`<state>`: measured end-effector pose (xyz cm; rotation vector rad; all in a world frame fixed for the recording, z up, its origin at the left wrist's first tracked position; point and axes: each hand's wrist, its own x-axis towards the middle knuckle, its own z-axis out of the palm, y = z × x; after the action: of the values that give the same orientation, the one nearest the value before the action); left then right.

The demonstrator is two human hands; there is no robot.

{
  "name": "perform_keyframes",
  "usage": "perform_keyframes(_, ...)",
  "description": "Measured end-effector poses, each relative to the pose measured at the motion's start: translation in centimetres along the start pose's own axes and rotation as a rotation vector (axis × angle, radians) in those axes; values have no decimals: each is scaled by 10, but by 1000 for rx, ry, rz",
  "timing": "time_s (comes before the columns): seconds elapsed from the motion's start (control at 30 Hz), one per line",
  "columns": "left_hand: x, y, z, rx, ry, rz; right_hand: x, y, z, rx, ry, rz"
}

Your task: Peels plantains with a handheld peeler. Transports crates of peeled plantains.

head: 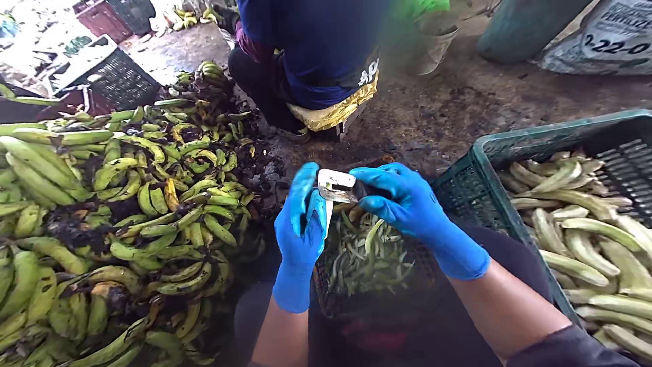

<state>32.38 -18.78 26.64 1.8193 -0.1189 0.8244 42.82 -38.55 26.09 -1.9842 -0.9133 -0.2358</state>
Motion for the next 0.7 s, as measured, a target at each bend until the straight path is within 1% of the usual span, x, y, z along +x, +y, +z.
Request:
perform_keyframes(0.03,-1,-1,-1,-31,24,-4,0,4,-2,-68,-61,67)
perform_keyframes(0.07,-2,-2,-2,-124,61,-58,1,10,-5,-157,-139,155)
perform_keyframes(0.1,-2,-6,-6,-215,84,-155,2,15,-10,-234,-250,252)
perform_keyframes(0.13,-4,-13,-11,-293,91,-293,1,22,-12,-293,-383,328)
perform_keyframes(0.17,-7,-24,-13,-342,96,-487,-3,30,-11,-333,-526,387)
perform_keyframes(0.2,-11,-37,-11,-339,107,-709,-9,37,-8,-377,-667,431)
perform_keyframes(0.23,-15,-52,-2,-280,126,-909,-16,43,-2,-423,-796,462)
perform_keyframes(0.27,-18,-64,9,-189,105,-1039,-22,45,3,-459,-914,493)
perform_keyframes(0.3,-19,-71,23,-113,47,-1106,-27,46,7,-482,-1016,517)
perform_keyframes(0.33,-17,-71,39,-73,-33,-1109,-31,46,10,-491,-1094,536)
perform_keyframes(0.37,-8,-61,55,-83,-146,-1072,-34,46,9,-482,-1133,556)
perform_keyframes(0.4,5,-42,70,-167,-279,-1000,-37,48,7,-473,-1126,568)
perform_keyframes(0.47,35,-1,97,-493,-554,-785,-46,53,-2,-420,-1023,569)
perform_keyframes(0.5,52,19,105,-595,-631,-685,-48,56,-8,-381,-987,557)
perform_keyframes(0.53,68,32,107,-638,-650,-594,-43,53,-17,-378,-1003,573)
perform_keyframes(0.57,81,32,105,-630,-596,-539,-38,51,-27,-387,-994,585)
perform_keyframes(0.6,89,18,99,-547,-515,-550,-34,50,-39,-385,-938,586)
perform_keyframes(0.63,88,-8,94,-361,-449,-607,-32,50,-53,-381,-879,581)
perform_keyframes(0.67,78,-43,91,-115,-444,-685,-34,50,-66,-370,-821,566)
perform_keyframes(0.7,56,-80,88,141,-502,-761,-37,51,-79,-364,-784,538)
